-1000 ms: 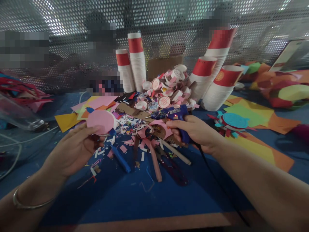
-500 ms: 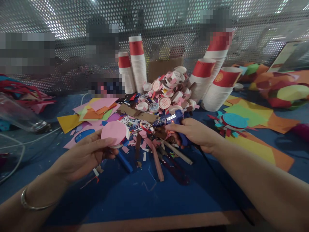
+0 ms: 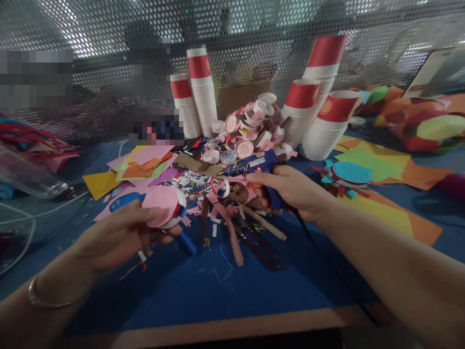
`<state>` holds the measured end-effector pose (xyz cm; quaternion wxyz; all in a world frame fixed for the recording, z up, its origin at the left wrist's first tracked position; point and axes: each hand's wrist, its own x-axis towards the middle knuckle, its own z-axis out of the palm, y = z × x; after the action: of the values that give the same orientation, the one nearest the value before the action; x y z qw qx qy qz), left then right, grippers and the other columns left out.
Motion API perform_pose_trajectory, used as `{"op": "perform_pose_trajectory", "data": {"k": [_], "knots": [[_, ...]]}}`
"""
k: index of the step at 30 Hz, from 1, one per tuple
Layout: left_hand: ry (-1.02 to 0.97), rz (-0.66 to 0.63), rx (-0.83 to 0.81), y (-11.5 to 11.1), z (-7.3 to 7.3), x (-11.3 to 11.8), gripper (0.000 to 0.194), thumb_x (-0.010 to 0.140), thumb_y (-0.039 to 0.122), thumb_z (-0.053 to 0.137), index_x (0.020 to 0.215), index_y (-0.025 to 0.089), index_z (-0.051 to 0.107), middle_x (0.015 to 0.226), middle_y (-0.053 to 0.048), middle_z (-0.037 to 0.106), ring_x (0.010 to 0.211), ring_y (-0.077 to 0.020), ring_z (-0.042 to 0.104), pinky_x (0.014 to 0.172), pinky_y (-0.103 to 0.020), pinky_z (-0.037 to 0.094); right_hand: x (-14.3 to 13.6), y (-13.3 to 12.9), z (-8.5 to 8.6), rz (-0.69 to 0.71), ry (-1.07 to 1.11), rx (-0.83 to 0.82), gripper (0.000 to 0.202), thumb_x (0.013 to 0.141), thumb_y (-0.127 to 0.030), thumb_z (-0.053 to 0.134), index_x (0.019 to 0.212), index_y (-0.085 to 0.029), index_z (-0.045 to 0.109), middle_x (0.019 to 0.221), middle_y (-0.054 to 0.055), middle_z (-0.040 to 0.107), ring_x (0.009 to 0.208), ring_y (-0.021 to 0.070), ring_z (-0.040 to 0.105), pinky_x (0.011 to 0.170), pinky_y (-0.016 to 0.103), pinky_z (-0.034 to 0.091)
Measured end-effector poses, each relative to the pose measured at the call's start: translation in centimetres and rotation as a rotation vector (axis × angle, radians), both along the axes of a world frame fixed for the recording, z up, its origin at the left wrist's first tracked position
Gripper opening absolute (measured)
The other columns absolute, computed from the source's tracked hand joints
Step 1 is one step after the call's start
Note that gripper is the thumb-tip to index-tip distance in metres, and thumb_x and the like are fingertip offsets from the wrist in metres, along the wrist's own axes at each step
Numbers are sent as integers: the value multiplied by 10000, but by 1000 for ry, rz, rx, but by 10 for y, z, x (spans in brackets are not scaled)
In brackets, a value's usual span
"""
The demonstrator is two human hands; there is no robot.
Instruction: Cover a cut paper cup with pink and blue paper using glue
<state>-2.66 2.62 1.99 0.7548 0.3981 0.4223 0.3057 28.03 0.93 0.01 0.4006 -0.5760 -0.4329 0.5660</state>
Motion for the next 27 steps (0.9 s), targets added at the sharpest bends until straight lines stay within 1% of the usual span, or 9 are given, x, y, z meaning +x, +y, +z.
{"op": "perform_pose_trajectory", "data": {"k": [4,8,10,14,18,20,22,25,27], "knots": [[5,88,-17,1,1,4,216,835,228,762,1001,92,786,921,-151,810,804,-323,800,603,-310,677,0,0,-2,-16,-16,8,339,866,-455,725,710,-171,628,560,7,574,462,99,505,405,204,396],[25,148,20,3,0,7,157,891,164,681,996,98,777,940,-138,804,815,-276,790,629,-296,677,3,2,-6,-58,-70,85,349,842,-476,746,689,-196,606,578,6,584,473,114,519,419,231,423],[33,164,66,4,-1,7,163,914,176,657,1012,107,768,932,-125,788,775,-242,767,596,-296,670,6,2,-8,-48,-230,202,363,863,-504,724,681,-209,615,586,14,603,498,131,540,446,253,434],[102,182,193,4,-1,5,176,924,226,667,1051,133,743,982,-102,743,750,-204,714,525,-271,637,10,2,-7,4,-685,460,456,928,-529,633,588,-228,589,555,37,625,519,160,554,507,305,411],[153,224,260,3,0,3,206,812,104,775,1001,167,721,944,-42,726,747,-145,697,611,-197,624,13,-1,-5,-32,-876,586,508,943,-539,607,533,-247,538,530,41,600,514,177,533,540,344,380],[160,208,264,2,0,3,220,803,89,772,998,166,707,935,-44,724,751,-147,696,621,-201,624,13,-1,-6,-96,-895,607,503,935,-545,621,533,-254,537,511,36,577,501,181,516,534,349,358],[165,186,274,2,-1,4,182,819,128,765,987,159,702,930,-58,717,746,-159,687,595,-220,622,13,-1,-8,-144,-831,607,485,937,-545,625,556,-255,547,516,29,575,503,180,515,535,346,358],[138,189,288,1,-3,6,136,830,179,776,946,161,709,906,-46,693,723,-138,658,583,-194,601,10,-2,-8,-149,-703,585,468,952,-538,606,597,-238,553,554,26,604,550,176,550,583,334,403],[109,211,289,0,-4,8,138,813,157,790,925,170,710,898,-28,679,737,-123,650,611,-176,597,7,-3,-5,-138,-708,576,464,952,-529,601,608,-223,540,573,26,608,577,173,549,606,330,401]]}}
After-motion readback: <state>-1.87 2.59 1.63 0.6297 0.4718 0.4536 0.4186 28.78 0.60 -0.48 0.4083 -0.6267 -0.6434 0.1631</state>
